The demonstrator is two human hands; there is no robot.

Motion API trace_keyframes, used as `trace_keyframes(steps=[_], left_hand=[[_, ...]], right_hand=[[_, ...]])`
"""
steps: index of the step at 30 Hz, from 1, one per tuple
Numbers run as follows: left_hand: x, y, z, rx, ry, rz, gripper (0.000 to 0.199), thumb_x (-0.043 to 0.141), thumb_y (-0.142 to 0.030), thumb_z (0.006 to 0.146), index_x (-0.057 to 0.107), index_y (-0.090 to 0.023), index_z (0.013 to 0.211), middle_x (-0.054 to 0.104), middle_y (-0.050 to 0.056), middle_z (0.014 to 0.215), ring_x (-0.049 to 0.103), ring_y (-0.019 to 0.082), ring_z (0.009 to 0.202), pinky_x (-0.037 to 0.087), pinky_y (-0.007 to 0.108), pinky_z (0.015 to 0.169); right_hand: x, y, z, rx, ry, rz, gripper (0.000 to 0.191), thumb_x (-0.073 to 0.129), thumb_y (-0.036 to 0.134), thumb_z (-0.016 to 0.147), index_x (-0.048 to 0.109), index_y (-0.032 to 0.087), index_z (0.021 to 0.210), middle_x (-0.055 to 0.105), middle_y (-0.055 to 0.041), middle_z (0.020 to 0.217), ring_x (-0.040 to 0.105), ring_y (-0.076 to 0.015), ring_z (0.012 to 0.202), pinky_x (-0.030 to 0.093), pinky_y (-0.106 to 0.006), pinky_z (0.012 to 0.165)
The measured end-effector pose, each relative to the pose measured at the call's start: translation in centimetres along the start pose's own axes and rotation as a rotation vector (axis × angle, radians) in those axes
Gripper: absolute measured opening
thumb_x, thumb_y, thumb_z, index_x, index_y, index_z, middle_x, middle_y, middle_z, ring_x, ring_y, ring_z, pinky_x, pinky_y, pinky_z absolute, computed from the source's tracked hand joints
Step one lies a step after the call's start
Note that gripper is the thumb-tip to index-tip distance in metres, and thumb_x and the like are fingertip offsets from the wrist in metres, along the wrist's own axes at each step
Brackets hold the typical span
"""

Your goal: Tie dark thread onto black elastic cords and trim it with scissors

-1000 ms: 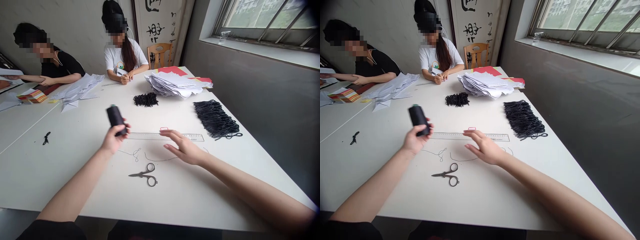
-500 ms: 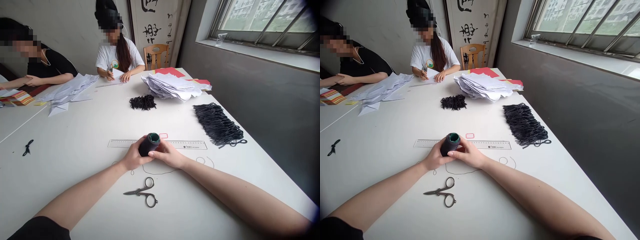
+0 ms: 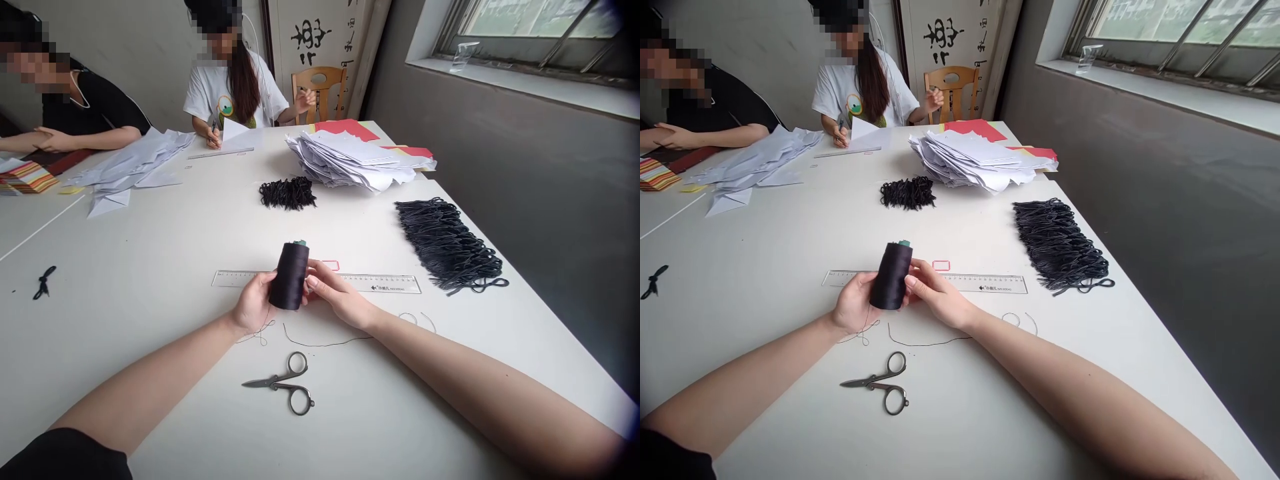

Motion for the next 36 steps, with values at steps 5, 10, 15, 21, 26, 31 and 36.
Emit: trace_keyframes(steps=[5, 10, 15, 21, 26, 31, 36], left_hand=[[-0.1, 0.1, 0.3, -0.064, -0.002, -0.076, 0.039, 0.054, -0.045, 0.087, 0.07, -0.017, 0.108, 0.07, 0.012, 0.108, 0.066, 0.025, 0.091, 0.054, 0.033, 0.068], [0.5, 0.3, 0.2, -0.084, 0.029, -0.017, 0.044, 0.055, -0.052, 0.089, 0.068, -0.017, 0.111, 0.071, 0.012, 0.107, 0.067, 0.022, 0.086, 0.055, 0.033, 0.074], [0.8, 0.0, 0.2, -0.049, 0.029, 0.016, 0.043, 0.055, -0.054, 0.088, 0.07, -0.016, 0.104, 0.072, 0.011, 0.098, 0.066, 0.02, 0.079, 0.054, 0.033, 0.077], [1.4, -0.3, 0.2, -0.053, 0.071, 0.006, 0.044, 0.06, -0.054, 0.086, 0.071, -0.016, 0.104, 0.072, 0.01, 0.096, 0.066, 0.02, 0.08, 0.053, 0.032, 0.077], [1.0, -0.1, 0.2, -0.074, 0.034, -0.022, 0.044, 0.06, -0.054, 0.085, 0.069, -0.015, 0.104, 0.072, 0.011, 0.095, 0.066, 0.019, 0.074, 0.054, 0.034, 0.078], [-0.4, -1.6, 0.2, 0.108, -0.148, -0.04, 0.039, 0.058, -0.048, 0.085, 0.065, -0.015, 0.103, 0.07, 0.011, 0.097, 0.067, 0.024, 0.088, 0.054, 0.039, 0.085], [1.0, -5.3, -2.3, 0.576, -0.236, 0.398, 0.057, 0.082, -0.03, 0.069, 0.056, -0.022, 0.119, 0.065, 0.009, 0.115, 0.06, 0.026, 0.114, 0.048, 0.04, 0.1]], right_hand=[[-0.3, -0.3, 0.1, 0.059, 0.019, -0.062, 0.047, 0.053, 0.049, 0.095, 0.04, 0.022, 0.132, 0.061, -0.0056, 0.104, 0.06, -0.0155, 0.084, 0.049, -0.037, 0.086], [-0.4, -0.3, 0.0, 0.052, 0.031, -0.156, 0.046, 0.051, 0.049, 0.096, 0.039, 0.022, 0.132, 0.061, -0.0049, 0.1, 0.06, -0.0156, 0.082, 0.051, -0.038, 0.085], [-0.6, -0.7, -0.1, 0.061, 0.028, -0.216, 0.046, 0.052, 0.049, 0.096, 0.039, 0.021, 0.131, 0.062, -0.0063, 0.103, 0.062, -0.0172, 0.088, 0.052, -0.039, 0.086], [-0.7, -0.5, -0.1, 0.039, 0.039, -0.262, 0.045, 0.05, 0.046, 0.097, 0.038, 0.021, 0.133, 0.062, -0.0072, 0.106, 0.062, -0.0166, 0.085, 0.053, -0.039, 0.084], [-0.7, -1.0, 0.0, 0.055, 0.004, -0.162, 0.044, 0.056, 0.044, 0.094, 0.041, 0.02, 0.129, 0.063, -0.0072, 0.104, 0.062, -0.0161, 0.084, 0.053, -0.038, 0.084], [-2.5, -1.6, -1.2, 0.135, -0.458, 0.184, 0.039, 0.064, 0.038, 0.088, 0.046, 0.022, 0.118, 0.051, -0.0104, 0.129, 0.063, -0.014, 0.09, 0.055, -0.028, 0.075], [2.7, -0.7, -1.5, 0.242, -0.019, 0.314, 0.053, 0.069, 0.044, 0.083, 0.045, 0.024, 0.126, 0.058, -0.0077, 0.109, 0.064, -0.0152, 0.073, 0.042, -0.021, 0.044]])
Point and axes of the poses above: each hand's wrist, its own z-axis towards the middle knuckle, its own x-axis out of the palm, y = z × x, the point moved 8 cm from there along z, towards the middle knuckle
